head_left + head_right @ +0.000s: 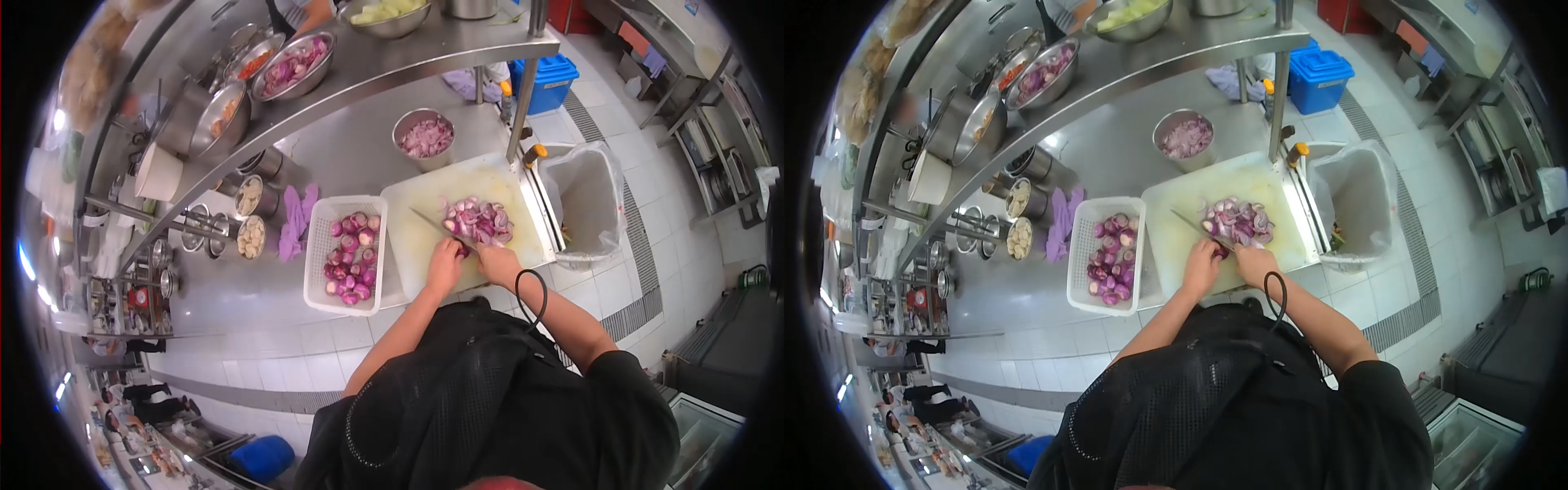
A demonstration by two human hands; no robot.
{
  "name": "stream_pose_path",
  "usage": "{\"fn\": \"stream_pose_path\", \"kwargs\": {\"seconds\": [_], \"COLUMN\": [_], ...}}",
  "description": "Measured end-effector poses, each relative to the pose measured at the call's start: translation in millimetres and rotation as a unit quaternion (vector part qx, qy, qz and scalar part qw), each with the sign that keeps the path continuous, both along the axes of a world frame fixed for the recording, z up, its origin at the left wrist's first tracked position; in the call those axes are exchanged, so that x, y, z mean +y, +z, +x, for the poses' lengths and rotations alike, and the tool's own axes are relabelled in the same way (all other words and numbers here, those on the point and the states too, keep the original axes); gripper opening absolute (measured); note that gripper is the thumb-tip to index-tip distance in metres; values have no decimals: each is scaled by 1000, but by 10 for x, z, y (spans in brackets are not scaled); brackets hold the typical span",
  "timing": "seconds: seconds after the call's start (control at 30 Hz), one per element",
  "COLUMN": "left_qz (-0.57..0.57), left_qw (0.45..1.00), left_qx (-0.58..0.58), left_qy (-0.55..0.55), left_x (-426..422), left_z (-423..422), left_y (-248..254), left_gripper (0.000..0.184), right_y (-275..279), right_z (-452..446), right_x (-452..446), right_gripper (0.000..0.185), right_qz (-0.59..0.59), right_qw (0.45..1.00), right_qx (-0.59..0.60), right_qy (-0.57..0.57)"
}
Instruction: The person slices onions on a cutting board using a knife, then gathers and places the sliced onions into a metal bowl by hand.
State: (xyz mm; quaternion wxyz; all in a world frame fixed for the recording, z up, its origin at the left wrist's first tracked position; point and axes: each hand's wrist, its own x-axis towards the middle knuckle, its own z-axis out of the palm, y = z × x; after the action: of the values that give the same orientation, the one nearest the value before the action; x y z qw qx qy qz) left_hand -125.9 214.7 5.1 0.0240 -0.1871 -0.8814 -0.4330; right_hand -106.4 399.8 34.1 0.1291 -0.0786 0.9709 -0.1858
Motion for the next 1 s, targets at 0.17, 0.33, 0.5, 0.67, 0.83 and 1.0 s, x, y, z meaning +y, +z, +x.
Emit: {"fn": "stream_pose_path", "kwargs": {"seconds": [0.17, 0.33, 0.5, 0.67, 0.83, 1.0], "left_qz": [-163, -112, -89, -90, -78, -67], "left_qw": [971, 991, 982, 993, 995, 994], "left_qx": [110, -66, 143, 45, 34, 81], "left_qy": [-135, 37, -80, -62, -51, -28], "left_x": [-77, -168, -432, -88, -49, -28], "left_z": [-14, 201, 187, 79, 87, 60], "left_y": [-69, 99, -211, -116, -154, -210], "left_gripper": [21, 27, 30, 29, 26, 22], "right_y": [-87, -120, -82, 216, 87, 314], "right_z": [-68, 251, 163, 193, 289, 167], "right_x": [122, 32, 26, 23, -22, -42], "right_gripper": [26, 27, 24, 22, 20, 20], "right_qz": [2, -13, -12, 41, 40, 49], "right_qw": [1000, 1000, 999, 999, 999, 998], "right_qx": [14, -1, -22, 7, 2, 16], "right_qy": [-6, -22, -31, 8, -19, 20]}}
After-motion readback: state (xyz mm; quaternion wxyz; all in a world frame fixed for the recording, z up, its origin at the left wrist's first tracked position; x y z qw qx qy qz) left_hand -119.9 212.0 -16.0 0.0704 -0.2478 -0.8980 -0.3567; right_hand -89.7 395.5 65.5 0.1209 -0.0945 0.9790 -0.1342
